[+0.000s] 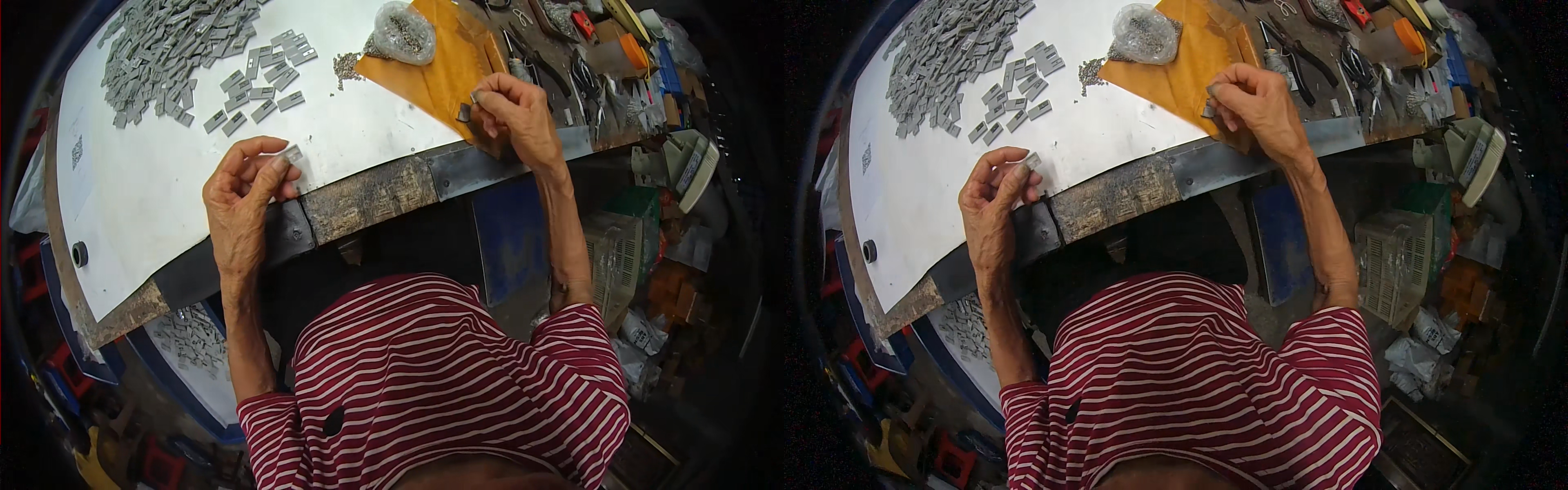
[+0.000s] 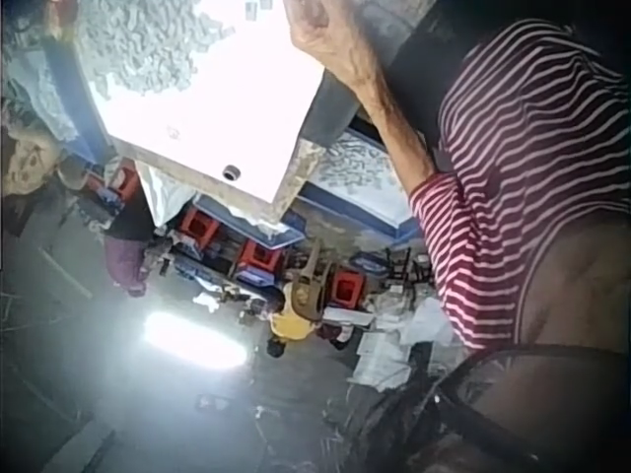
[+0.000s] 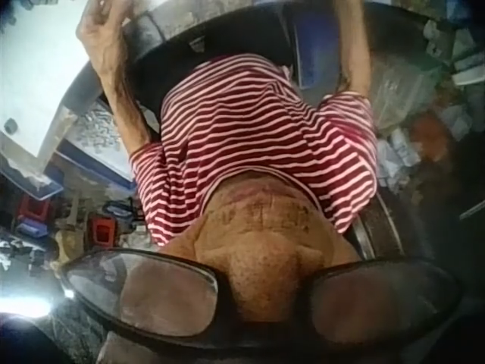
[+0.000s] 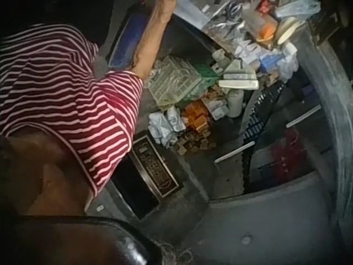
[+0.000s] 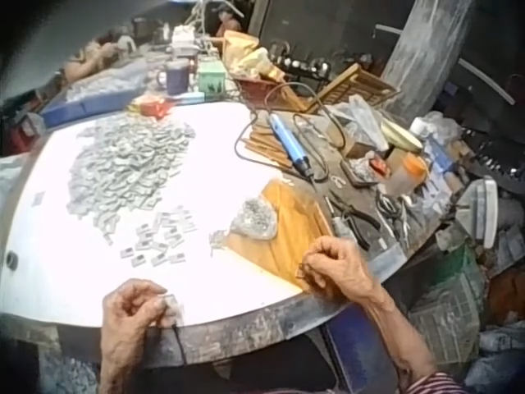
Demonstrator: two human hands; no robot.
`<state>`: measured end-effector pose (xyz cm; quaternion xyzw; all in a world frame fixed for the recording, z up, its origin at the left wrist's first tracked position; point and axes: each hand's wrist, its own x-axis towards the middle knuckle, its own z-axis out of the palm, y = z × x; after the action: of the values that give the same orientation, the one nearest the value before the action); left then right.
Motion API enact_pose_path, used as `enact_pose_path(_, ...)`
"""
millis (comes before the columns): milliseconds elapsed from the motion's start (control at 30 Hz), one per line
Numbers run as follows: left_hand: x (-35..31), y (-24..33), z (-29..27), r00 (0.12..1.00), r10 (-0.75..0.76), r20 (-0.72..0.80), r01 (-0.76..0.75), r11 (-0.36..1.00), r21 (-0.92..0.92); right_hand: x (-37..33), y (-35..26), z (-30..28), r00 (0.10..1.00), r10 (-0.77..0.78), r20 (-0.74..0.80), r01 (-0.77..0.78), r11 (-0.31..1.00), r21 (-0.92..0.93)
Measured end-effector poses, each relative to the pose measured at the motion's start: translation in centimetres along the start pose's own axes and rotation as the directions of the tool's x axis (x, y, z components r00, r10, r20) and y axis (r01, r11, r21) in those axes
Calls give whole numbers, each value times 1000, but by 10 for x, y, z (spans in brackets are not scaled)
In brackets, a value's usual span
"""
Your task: Assembling small metal components by hand at a workbench.
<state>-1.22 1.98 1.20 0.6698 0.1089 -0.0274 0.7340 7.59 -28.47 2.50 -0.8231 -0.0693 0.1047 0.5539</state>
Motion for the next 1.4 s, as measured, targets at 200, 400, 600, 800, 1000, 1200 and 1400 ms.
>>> enact_pose_path(200, 5, -4, 6, 997, -21, 73, 25, 998, -57, 6, -16, 41, 950, 151, 275, -283, 789, 545)
enact_pose_path(400, 8, -7, 4, 995, -24, 94, 37, 991, -132, 16, -25, 86, 900, 127, 417, -359, 760, 542)
enact_pose_path(600, 9, -13, 0, 995, -7, 95, 22, 986, -163, 27, -27, 109, 839, 144, 525, -475, 664, 577)
enact_pose_path(800, 8, -16, -2, 994, 22, 111, -6, 990, -139, 28, -30, 113, 829, 179, 529, -502, 656, 564)
enact_pose_path(1000, 9, -17, -1, 991, 64, 114, -49, 990, -131, 23, -32, 119, 862, 148, 486, -426, 731, 534)
enact_pose_path(1200, 8, -16, 0, 992, 77, 102, -64, 990, -123, 17, -40, 125, 922, 47, 385, -239, 851, 468)
enact_pose_path(1400, 7, -15, 0, 993, 63, 103, -50, 991, -123, 14, -41, 129, 929, 18, 370, -188, 884, 429)
